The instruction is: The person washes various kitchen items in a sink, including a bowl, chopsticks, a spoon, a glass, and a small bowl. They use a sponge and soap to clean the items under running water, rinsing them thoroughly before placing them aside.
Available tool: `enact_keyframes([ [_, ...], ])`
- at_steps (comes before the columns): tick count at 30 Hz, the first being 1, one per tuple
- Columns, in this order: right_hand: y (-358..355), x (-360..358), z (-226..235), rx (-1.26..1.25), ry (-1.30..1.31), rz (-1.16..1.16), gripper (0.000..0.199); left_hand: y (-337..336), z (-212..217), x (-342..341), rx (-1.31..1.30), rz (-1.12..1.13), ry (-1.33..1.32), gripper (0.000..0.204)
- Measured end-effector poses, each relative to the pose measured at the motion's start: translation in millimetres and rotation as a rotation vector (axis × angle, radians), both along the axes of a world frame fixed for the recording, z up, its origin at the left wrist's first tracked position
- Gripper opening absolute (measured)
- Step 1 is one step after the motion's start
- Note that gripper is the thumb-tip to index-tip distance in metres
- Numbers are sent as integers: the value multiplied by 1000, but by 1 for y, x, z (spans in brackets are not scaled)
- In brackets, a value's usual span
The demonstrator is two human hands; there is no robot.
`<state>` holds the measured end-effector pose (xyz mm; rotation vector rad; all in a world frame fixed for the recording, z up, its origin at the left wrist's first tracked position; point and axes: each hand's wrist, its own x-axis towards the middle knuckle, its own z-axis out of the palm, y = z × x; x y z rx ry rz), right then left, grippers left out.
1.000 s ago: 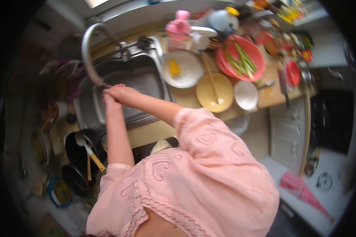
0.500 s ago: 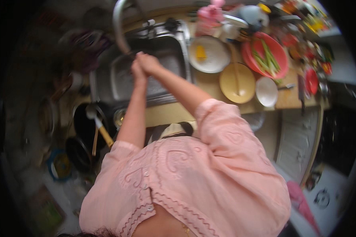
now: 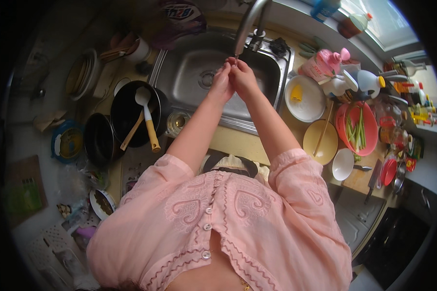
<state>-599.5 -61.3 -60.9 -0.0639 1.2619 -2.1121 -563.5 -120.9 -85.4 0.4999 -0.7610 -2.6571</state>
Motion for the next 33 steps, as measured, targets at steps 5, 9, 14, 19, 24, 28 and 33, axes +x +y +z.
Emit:
enact_keyframes([
  [5, 23, 18, 13, -209, -163, 94, 35, -3, 13, -3, 236, -146, -6, 36],
  [9, 30, 18, -3, 304, 470, 156, 32, 5, 3, -2, 247, -79, -187, 42],
  [14, 31, 0, -37, 438, 756, 308, 23, -7, -8, 30, -359, -70, -553, 32],
  [19, 11, 3, -24, 350, 460, 286, 19, -35, -14, 71, -780, -9, -545, 14],
  [24, -5, 21, -42, 505, 709, 356, 17, -68, 22, 117, -1631, 24, -614, 13],
  [28, -39, 83, -23, 753, 925, 723, 34, -80, 33, 138, -1462, 65, -775, 18],
  [33, -64, 125, -13, 1048, 1170, 839, 21, -90, 40, 154, -1326, 134, -697, 19],
])
